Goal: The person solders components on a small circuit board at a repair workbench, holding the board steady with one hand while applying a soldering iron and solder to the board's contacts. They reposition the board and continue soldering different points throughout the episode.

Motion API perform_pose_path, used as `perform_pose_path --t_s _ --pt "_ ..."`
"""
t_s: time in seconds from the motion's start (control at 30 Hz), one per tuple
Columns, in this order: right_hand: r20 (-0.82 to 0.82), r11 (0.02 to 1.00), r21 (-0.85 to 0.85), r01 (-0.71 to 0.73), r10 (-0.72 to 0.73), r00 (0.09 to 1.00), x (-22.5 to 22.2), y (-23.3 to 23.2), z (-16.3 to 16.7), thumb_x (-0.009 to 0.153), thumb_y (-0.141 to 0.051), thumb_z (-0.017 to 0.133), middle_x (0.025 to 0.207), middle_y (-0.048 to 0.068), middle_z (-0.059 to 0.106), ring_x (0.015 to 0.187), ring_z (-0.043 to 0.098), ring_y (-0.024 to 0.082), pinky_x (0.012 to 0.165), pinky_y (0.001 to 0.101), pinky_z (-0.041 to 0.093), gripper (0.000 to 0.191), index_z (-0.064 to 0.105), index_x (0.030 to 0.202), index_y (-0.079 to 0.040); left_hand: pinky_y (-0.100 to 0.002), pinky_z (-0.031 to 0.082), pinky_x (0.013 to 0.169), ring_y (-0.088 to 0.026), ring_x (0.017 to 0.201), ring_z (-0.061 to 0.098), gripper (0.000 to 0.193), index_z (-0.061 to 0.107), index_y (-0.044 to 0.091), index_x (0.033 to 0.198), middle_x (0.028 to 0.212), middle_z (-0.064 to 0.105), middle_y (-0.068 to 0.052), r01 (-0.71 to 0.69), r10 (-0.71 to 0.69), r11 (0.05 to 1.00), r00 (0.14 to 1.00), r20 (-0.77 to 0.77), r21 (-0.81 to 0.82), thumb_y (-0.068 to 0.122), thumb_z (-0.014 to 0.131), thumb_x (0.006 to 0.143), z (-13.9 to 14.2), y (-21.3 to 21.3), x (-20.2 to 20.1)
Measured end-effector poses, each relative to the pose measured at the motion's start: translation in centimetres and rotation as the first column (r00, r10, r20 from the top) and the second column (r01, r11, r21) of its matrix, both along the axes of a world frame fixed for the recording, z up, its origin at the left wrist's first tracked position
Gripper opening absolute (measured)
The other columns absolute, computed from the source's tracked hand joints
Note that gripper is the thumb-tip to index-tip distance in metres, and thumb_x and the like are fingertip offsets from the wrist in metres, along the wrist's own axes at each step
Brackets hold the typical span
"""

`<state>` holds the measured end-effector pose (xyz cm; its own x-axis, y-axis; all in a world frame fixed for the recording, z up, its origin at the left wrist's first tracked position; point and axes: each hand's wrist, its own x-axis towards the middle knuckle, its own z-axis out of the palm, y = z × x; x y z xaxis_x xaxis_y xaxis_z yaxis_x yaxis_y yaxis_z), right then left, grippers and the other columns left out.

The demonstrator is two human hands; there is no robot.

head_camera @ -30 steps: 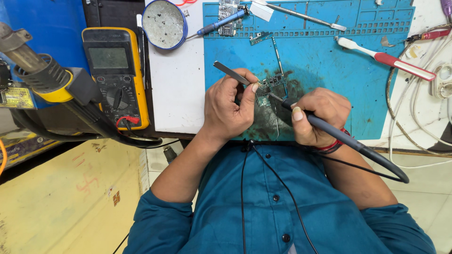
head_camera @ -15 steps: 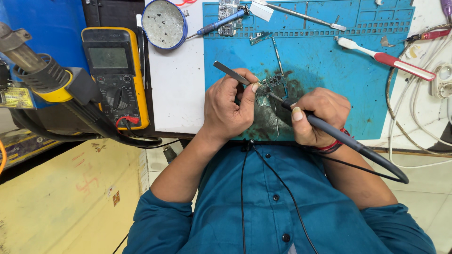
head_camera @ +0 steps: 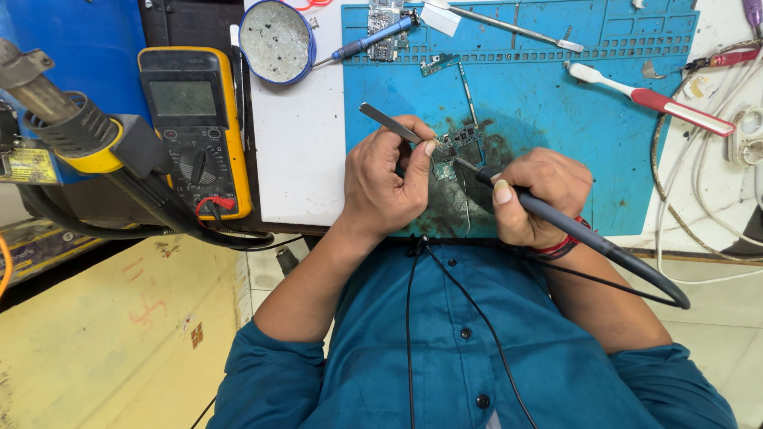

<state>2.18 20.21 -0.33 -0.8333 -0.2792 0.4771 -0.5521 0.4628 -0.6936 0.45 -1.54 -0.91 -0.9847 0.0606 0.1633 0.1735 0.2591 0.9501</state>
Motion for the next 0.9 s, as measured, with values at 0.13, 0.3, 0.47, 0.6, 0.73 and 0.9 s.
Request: perform_pose_path --t_s 0.13,0.3,0.47,0.6,0.73,0.9 --pt "0.0 1.0 0.009 -0.004 0.004 1.0 0.0 -0.02 0.02 0.097 -0.009 0.063 0.074 0.01 0.064 0.061 0.06 0.025 0.056 0.0354 0.047 0.012 0.054 0.091 -0.004 -0.026 0.05 0.058 -0.01 0.062 0.062 0.007 0.064 0.003 0.102 0.088 0.069 -0.004 0.0 0.0 1.0 1.0 -0.002 -0.008 0.001 0.069 0.098 0.01 -0.02 -0.02" --pt "0.003 1.0 -0.002 -0.008 0.008 1.0 -0.04 0.02 0.0 0.098 -0.009 0.063 0.075 0.01 0.065 0.061 0.061 0.025 0.056 0.035 0.048 0.012 0.054 0.092 -0.004 -0.026 0.047 0.056 -0.01 0.058 0.059 0.007 0.065 0.002 0.102 0.083 0.067 -0.004 0.003 -0.003 1.0 1.0 0.031 -0.002 0.001 0.069 0.098 0.04 0.01 -0.06" --pt "0.001 1.0 -0.017 -0.005 0.005 1.0 -0.06 0.02 -0.06 0.099 -0.009 0.063 0.076 0.009 0.065 0.063 0.061 0.025 0.057 0.0346 0.048 0.012 0.054 0.092 -0.004 -0.026 0.049 0.057 -0.01 0.06 0.061 0.006 0.064 0.002 0.101 0.086 0.068 -0.005 0.008 -0.008 1.0 1.0 0.001 -0.001 0.001 0.069 0.098 0.11 -0.02 -0.13" --pt "0.003 1.0 -0.01 -0.003 0.003 1.0 -0.03 0.04 -0.01 0.098 -0.009 0.063 0.075 0.009 0.064 0.062 0.061 0.025 0.056 0.0346 0.048 0.012 0.055 0.091 -0.004 -0.026 0.048 0.056 -0.009 0.059 0.06 0.005 0.065 0.003 0.101 0.083 0.068 -0.004 0.007 -0.007 1.0 1.0 0.021 -0.013 0.001 0.069 0.097 0.18 -0.03 -0.15" --pt "0.013 1.0 -0.009 0.006 -0.006 1.0 0.0 0.06 0.08 0.098 -0.01 0.063 0.076 0.01 0.065 0.063 0.061 0.025 0.057 0.0343 0.048 0.012 0.055 0.092 -0.004 -0.026 0.049 0.057 -0.009 0.06 0.061 0.006 0.065 0.002 0.101 0.086 0.069 -0.004 0.007 -0.007 1.0 1.0 0.015 -0.005 0.001 0.069 0.097 0.19 0.03 -0.14" --pt "0.016 1.0 -0.005 0.007 -0.007 1.0 0.06 0.05 0.12 0.099 -0.01 0.063 0.076 0.01 0.064 0.06 0.061 0.025 0.057 0.0344 0.048 0.012 0.055 0.092 -0.004 -0.026 0.049 0.057 -0.009 0.061 0.061 0.006 0.065 0.002 0.101 0.088 0.07 -0.004 0.007 -0.007 1.0 1.0 0.008 -0.003 0.001 0.069 0.098 0.1 0.02 -0.12"
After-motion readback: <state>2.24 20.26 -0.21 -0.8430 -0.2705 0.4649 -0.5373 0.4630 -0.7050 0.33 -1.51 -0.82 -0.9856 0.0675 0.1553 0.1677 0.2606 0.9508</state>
